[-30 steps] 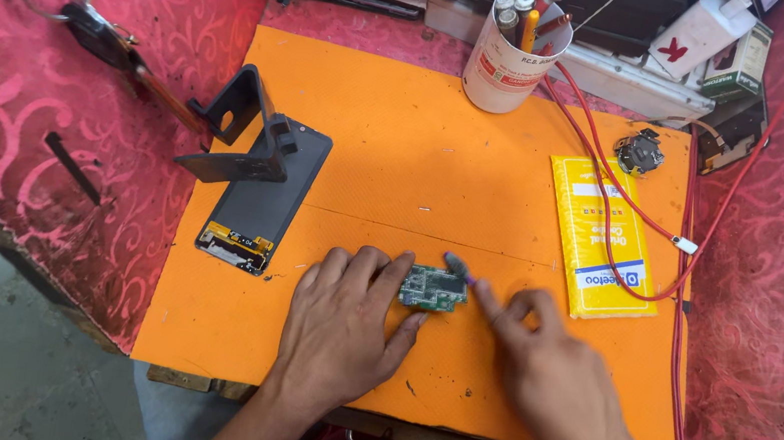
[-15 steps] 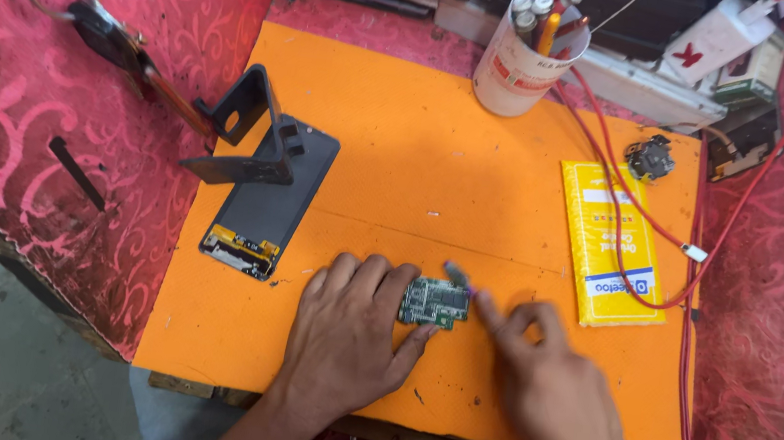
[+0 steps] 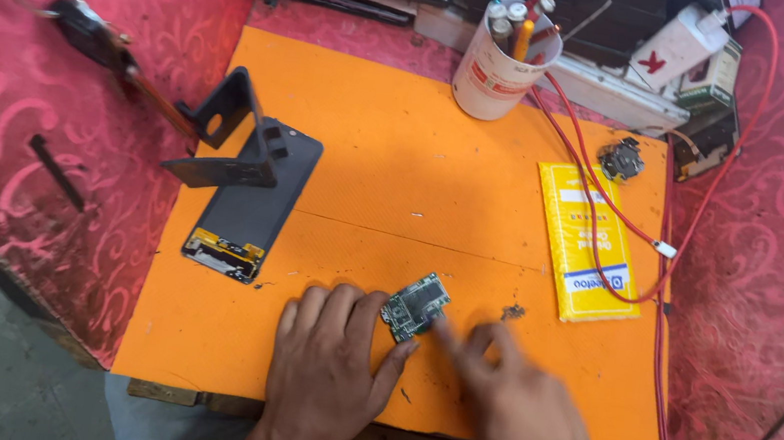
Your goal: The person uses a toothbrush to clean a small circuit board on a workbench, applying the bristles to various parts of the board multiple times.
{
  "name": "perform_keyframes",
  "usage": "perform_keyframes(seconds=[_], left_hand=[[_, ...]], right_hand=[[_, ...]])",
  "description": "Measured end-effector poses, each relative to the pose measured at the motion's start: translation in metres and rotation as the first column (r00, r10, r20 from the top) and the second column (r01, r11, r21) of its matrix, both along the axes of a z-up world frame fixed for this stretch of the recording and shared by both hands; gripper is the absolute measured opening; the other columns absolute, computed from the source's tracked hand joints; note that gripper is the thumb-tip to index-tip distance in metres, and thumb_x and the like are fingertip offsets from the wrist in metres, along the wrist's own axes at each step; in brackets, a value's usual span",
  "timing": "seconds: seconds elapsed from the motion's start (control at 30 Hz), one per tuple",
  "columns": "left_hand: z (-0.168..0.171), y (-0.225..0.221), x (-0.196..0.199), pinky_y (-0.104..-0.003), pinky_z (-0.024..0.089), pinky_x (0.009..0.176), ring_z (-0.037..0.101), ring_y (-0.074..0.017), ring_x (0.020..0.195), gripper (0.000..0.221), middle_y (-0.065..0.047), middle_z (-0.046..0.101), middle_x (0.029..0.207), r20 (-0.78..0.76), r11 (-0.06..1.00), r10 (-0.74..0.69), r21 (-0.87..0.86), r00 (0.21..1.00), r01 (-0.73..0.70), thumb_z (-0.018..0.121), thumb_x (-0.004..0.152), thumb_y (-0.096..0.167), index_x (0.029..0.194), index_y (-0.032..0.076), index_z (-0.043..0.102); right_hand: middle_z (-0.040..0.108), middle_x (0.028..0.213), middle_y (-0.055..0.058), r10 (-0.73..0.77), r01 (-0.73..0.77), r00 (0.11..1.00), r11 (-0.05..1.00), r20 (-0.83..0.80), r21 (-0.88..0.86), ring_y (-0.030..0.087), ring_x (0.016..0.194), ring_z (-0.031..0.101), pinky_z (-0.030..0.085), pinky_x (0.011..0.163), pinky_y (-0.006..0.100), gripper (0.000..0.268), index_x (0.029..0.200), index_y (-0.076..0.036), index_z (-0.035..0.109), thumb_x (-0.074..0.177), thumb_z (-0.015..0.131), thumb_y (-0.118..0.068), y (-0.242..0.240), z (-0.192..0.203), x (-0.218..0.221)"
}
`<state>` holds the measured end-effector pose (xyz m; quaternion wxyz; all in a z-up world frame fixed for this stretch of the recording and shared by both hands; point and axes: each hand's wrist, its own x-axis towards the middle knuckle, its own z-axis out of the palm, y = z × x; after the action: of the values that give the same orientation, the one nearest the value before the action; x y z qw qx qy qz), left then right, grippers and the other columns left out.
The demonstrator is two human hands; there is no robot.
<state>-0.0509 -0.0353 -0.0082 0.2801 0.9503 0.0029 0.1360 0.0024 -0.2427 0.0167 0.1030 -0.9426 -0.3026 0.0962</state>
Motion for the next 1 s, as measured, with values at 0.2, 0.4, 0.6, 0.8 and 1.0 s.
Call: perform_keyframes(seconds=[0.2, 0.4, 0.6, 0.8, 1.0], left_hand=[[-0.005, 0.004, -0.003, -0.046, 0.043, 0.082, 0.056, -0.0303, 0.094, 0.053, -0.011, 0.061, 0.099, 0.032, 0.995, -0.002, -0.103, 0.999, 0.005, 0.081, 0.080, 0.036, 0.115, 0.000, 0.065], [-0.005, 0.005, -0.004, -0.046, 0.043, 0.082, 0.057, -0.0308, 0.094, 0.056, -0.012, 0.062, 0.098, 0.005, 0.994, -0.002, -0.109, 1.000, 0.002, 0.082, 0.078, 0.035, 0.117, -0.001, 0.065], [-0.002, 0.004, -0.003, -0.046, 0.044, 0.083, 0.057, -0.0299, 0.094, 0.053, -0.010, 0.063, 0.098, 0.023, 0.996, 0.000, -0.088, 1.000, 0.002, 0.082, 0.078, 0.036, 0.116, 0.002, 0.068], [0.003, 0.002, -0.003, -0.045, 0.044, 0.084, 0.056, -0.0299, 0.093, 0.052, -0.009, 0.063, 0.097, -0.018, 0.998, 0.007, -0.067, 1.000, -0.009, 0.082, 0.078, 0.036, 0.117, 0.004, 0.070], [0.004, -0.002, -0.004, -0.045, 0.044, 0.082, 0.056, -0.0309, 0.094, 0.054, -0.010, 0.063, 0.099, 0.018, 0.998, 0.040, -0.041, 0.999, -0.040, 0.082, 0.076, 0.035, 0.117, 0.003, 0.069]], right_hand=[[0.059, 0.113, 0.008, 0.047, -0.049, 0.998, 0.994, -0.029, -0.094, 0.033, 0.061, 0.068, 0.057, 0.054, 0.044, 0.077, 0.153, -0.022, 0.050, 0.079, 0.063, -0.005, 0.005, 0.002, 0.009], [0.059, 0.114, 0.011, 0.119, -0.117, 0.993, 0.990, 0.020, -0.082, 0.033, 0.060, 0.066, 0.056, 0.046, 0.043, 0.079, 0.150, -0.022, 0.051, 0.074, 0.066, -0.006, 0.003, 0.016, 0.007], [0.060, 0.106, 0.006, 0.176, -0.179, 0.982, 0.984, 0.072, 0.027, 0.028, 0.057, 0.065, 0.056, 0.048, 0.041, 0.074, 0.147, -0.026, 0.058, 0.076, 0.066, -0.010, 0.001, 0.013, 0.009], [0.062, 0.102, 0.005, 0.177, -0.182, 0.980, 0.982, 0.088, 0.058, 0.028, 0.057, 0.067, 0.056, 0.049, 0.041, 0.068, 0.144, -0.028, 0.060, 0.079, 0.064, -0.009, -0.005, 0.008, 0.001], [0.062, 0.108, 0.009, 0.156, -0.160, 0.984, 0.986, 0.080, 0.039, 0.030, 0.055, 0.067, 0.056, 0.049, 0.043, 0.075, 0.145, -0.026, 0.057, 0.074, 0.060, -0.003, -0.002, 0.002, -0.006]])
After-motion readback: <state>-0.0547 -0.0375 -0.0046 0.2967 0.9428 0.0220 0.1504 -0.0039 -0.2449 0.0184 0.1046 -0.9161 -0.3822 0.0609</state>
